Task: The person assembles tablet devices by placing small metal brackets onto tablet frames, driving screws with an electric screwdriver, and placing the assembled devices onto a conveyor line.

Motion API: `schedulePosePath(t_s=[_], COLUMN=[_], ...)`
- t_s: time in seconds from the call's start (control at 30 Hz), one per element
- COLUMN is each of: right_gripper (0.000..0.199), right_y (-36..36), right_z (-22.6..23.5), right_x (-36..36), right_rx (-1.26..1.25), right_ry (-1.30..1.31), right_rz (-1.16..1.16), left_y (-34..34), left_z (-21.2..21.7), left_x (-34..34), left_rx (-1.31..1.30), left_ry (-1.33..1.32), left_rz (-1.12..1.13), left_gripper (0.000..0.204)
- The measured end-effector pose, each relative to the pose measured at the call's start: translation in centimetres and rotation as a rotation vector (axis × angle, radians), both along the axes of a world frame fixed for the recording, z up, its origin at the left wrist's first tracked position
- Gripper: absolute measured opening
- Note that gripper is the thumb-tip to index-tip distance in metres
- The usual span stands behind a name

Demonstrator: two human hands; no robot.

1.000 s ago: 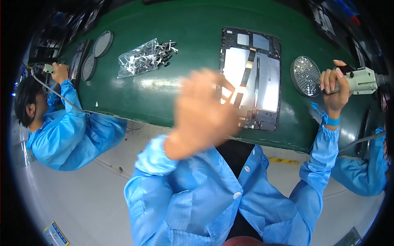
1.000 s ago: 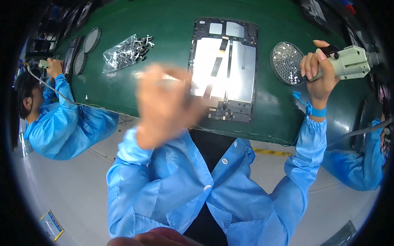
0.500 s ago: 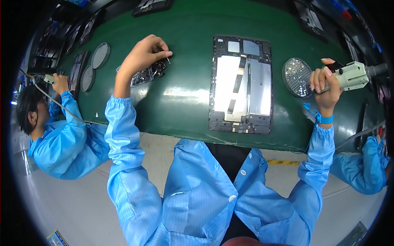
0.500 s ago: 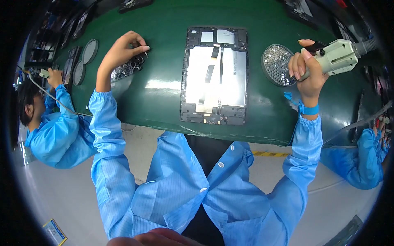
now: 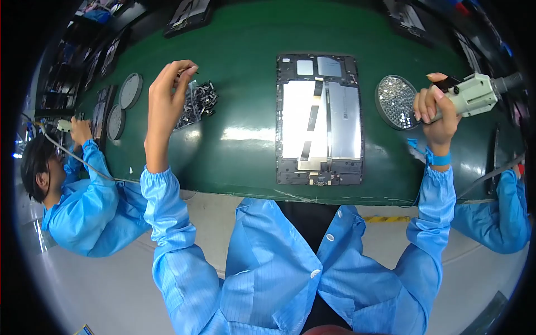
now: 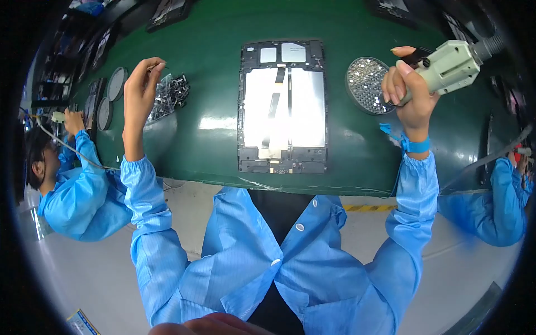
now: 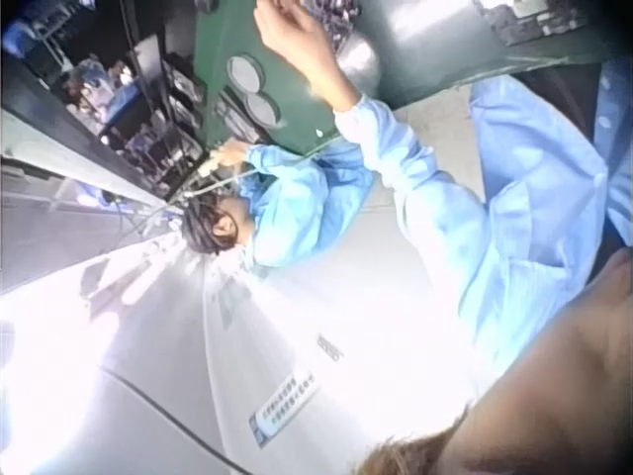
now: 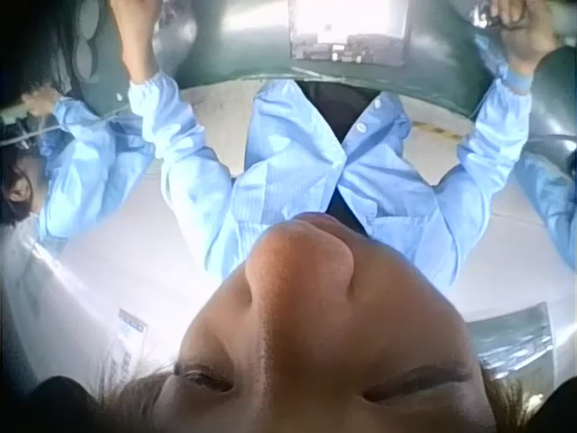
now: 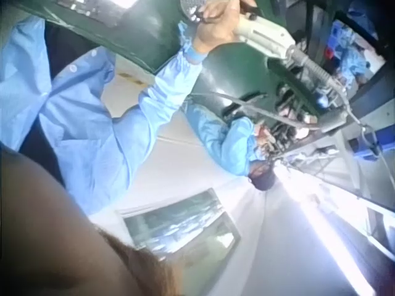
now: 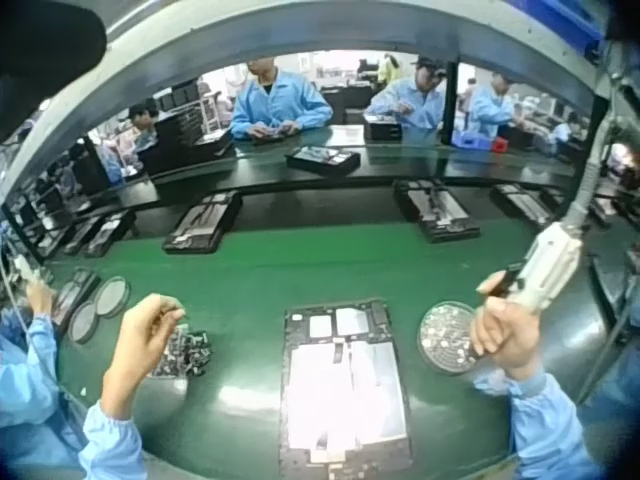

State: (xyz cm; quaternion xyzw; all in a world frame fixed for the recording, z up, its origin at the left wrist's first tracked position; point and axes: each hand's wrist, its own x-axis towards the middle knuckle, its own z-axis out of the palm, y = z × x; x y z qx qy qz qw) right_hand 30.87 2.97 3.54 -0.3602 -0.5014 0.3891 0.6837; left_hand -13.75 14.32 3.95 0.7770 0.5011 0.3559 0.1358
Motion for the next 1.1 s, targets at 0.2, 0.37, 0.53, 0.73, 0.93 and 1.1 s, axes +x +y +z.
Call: schedulePosePath(t_s=[0.2,0.37,0.53,0.73,0.93,1.1], right_gripper=[0.027,0.026,0.025,0.027,0.028,0.028], right_y=[-0.1,-0.2,-0.1,-0.2,0.0,0.2], right_z=[-0.1,0.2,-0.1,0.3,0.1,0.1], right_x=[0.5,0.2,0.1,0.3,0.5,0.5], right_rx=[0.012,0.029,-0.011,-0.018,-0.020,-0.016], right_ry=[0.001,0.007,0.043,0.013,-0.005,-0.030], right_rz=[-0.016,0.025,0.006,-0.011,0.006,0.002], left_y=[-0.1,2.4,1.8,1.1,0.7,0.9], left_z=[2.5,0.9,-0.9,-1.5,-1.0,0.4], left_x=[4.7,7.8,3.8,0.2,-0.9,2.0], left_rx=[0.549,0.115,0.110,-0.273,-0.364,-0.331], left_ry=[0.272,-0.087,0.026,-0.198,-0.310,-0.282], left_rz=[-0.027,-0.110,-0.167,-0.029,0.014,-0.070], left_gripper=[0.013,0.013,0.014,0.023,0.034,0.015])
